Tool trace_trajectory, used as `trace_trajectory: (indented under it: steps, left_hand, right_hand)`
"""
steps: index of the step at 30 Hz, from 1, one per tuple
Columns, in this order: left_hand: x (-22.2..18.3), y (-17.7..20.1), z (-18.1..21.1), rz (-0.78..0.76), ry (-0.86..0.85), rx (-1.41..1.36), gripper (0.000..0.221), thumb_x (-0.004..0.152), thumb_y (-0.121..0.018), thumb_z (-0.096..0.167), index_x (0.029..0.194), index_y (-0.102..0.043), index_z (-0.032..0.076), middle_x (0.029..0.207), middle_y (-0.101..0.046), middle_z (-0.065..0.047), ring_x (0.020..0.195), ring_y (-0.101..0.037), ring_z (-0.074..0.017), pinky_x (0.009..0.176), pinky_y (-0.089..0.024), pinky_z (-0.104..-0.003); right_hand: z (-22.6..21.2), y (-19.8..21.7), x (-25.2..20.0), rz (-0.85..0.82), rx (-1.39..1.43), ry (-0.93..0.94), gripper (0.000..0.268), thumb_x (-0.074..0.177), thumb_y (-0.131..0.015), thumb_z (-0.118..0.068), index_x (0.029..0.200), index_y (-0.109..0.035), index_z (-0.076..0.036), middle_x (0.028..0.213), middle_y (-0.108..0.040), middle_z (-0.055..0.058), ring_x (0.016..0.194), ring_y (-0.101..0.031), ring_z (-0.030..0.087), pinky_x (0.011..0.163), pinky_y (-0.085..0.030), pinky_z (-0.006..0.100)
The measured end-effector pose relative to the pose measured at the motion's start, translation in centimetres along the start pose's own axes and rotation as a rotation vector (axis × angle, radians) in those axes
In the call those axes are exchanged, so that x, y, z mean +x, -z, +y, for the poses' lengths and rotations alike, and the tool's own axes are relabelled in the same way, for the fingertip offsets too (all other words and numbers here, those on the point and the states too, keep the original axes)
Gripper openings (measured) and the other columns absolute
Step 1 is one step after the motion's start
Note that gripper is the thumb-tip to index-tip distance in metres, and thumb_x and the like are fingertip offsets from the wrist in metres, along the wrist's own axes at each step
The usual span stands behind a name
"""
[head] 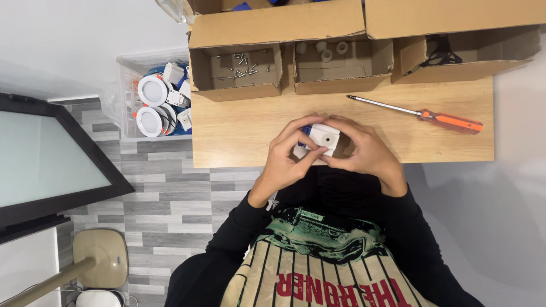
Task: The person uses a screwdriver to loosen a screw on a blue electrical component and then secures it into a white plastic housing by hand.
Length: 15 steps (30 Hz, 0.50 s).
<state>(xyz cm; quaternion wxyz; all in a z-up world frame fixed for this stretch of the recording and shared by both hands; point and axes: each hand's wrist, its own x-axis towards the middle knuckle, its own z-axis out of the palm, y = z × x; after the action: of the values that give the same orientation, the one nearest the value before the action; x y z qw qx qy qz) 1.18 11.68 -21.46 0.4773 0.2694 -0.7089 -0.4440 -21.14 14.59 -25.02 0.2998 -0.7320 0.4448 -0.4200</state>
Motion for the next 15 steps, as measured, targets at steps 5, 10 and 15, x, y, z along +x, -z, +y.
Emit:
trace_trajectory:
  steps: [5,10,15]
  left_hand:
    - [-0.3,0.1,-0.6,-0.067,0.019,0.057,0.041,0.1,-0.083,0.01,0.138,-0.07,0.008,0.137,-0.07,-0.011,0.143,-0.063,-0.0384,0.119,-0.052,-0.053]
    - [-0.4,-0.1,-1.2,-0.041,0.025,0.055,0.032,0.097,-0.085,0.008,0.128,-0.079,0.009,0.127,-0.071,-0.01,0.135,-0.069,-0.0366,0.116,-0.055,-0.05]
    - [-0.3,-0.3,-0.2,-0.015,0.048,0.022,0.022,0.097,-0.085,0.008,0.115,-0.073,0.007,0.13,-0.07,-0.011,0.138,-0.066,-0.0386,0.116,-0.054,-0.05]
  right_hand:
    - [0.3,0.0,-0.3,-0.004,0.019,-0.007,0.078,0.071,-0.101,-0.015,0.14,-0.07,0.004,0.132,-0.077,0.023,0.133,-0.067,0.049,0.111,-0.056,0.056]
    - [-0.6,0.1,0.1,-0.009,0.007,-0.025,0.08,0.071,-0.101,-0.015,0.141,-0.069,0.005,0.132,-0.076,0.025,0.133,-0.067,0.049,0.11,-0.056,0.057]
    - [0.0,0.1,-0.1,-0.009,0.036,-0.035,0.079,0.07,-0.1,-0.011,0.141,-0.069,0.006,0.132,-0.076,0.025,0.132,-0.067,0.049,0.113,-0.054,0.059]
